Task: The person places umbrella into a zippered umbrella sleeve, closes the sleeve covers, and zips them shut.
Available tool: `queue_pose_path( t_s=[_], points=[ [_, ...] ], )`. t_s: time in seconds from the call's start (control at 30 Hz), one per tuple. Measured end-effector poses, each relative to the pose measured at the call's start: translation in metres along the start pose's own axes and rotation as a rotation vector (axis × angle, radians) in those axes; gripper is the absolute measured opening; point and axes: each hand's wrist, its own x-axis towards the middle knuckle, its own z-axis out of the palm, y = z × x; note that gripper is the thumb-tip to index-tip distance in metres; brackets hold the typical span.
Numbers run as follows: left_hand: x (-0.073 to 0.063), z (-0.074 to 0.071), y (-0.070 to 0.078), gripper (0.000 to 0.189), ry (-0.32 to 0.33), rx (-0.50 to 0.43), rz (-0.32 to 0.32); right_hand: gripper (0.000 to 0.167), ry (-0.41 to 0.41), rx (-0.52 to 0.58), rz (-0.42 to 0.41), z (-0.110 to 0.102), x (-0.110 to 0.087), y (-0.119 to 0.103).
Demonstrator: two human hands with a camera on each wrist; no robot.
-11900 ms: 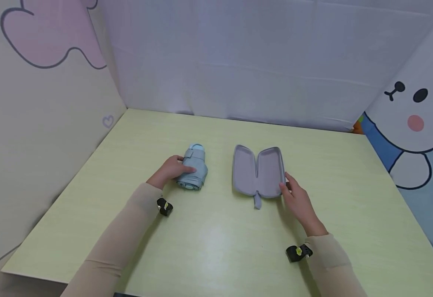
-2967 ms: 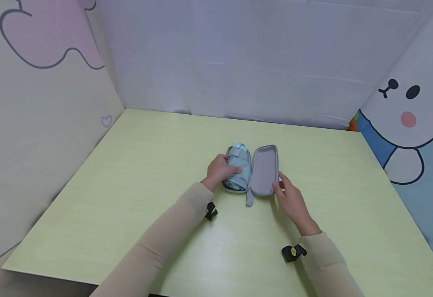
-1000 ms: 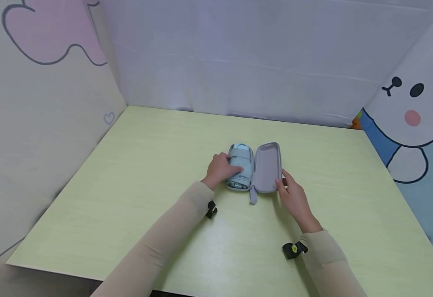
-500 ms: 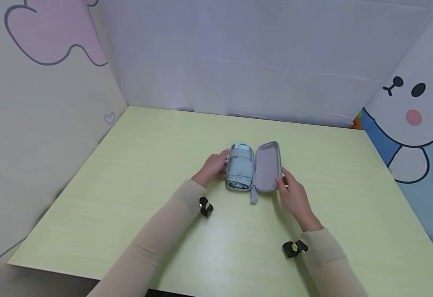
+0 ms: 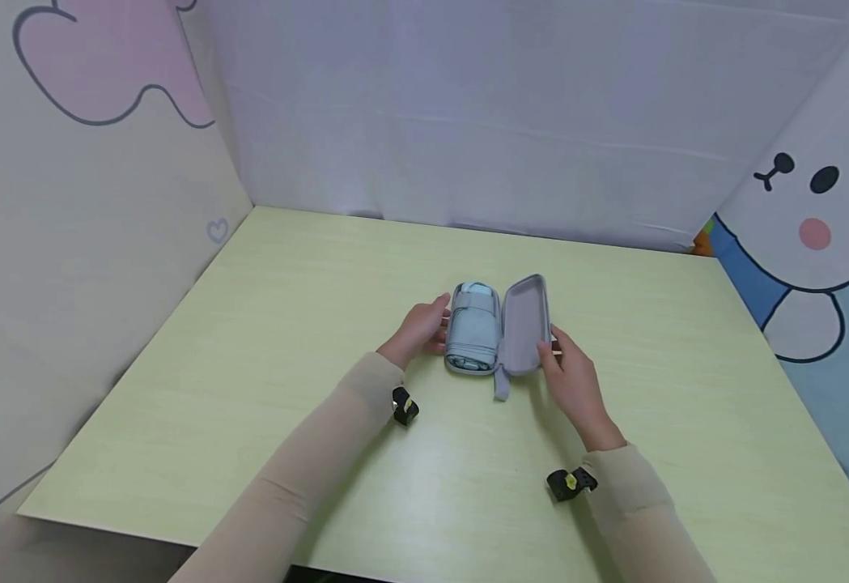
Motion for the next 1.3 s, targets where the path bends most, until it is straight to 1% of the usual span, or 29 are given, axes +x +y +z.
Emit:
queue_pose_path(
  t_s=[0.17, 0.27, 0.43, 0.5, 0.67, 1.07, 1.3],
  points=[
    [-0.002, 0.001, 0.0, 0.057, -0.008, -0.049, 0.004, 0.047, 0.026, 0.013, -0.015, 0.002, 0.004, -0.004],
    [-0.003, 0.001, 0.0, 0.058, -0.01, -0.057, 0.01, 0.046, 0.029, 0.016, -0.026, 0.003, 0.007, -0.007],
    [-0.003, 0.002, 0.0, 0.06, -0.009, -0.059, -0.003, 0.044, 0.024, 0.033, -0.043, 0.004, 0.011, -0.011],
    [-0.003, 0.002, 0.0, 0.06, -0.01, -0.06, -0.008, 0.043, 0.036, 0.032, -0.043, 0.005, 0.012, -0.012],
    [-0.003, 0.003, 0.0, 0.062, -0.002, -0.057, -0.005, 0.042, 0.055, 0.017, -0.056, 0.006, 0.013, -0.014],
    [-0.005, 0.003, -0.001, 0.063, 0.013, -0.056, -0.005, 0.041, 0.058, -0.047, -0.088, 0.008, 0.013, -0.022],
    [-0.004, 0.004, -0.003, 0.063, 0.014, -0.056, -0.011, 0.041, 0.057, -0.08, -0.084, 0.011, 0.014, -0.024]
  ],
)
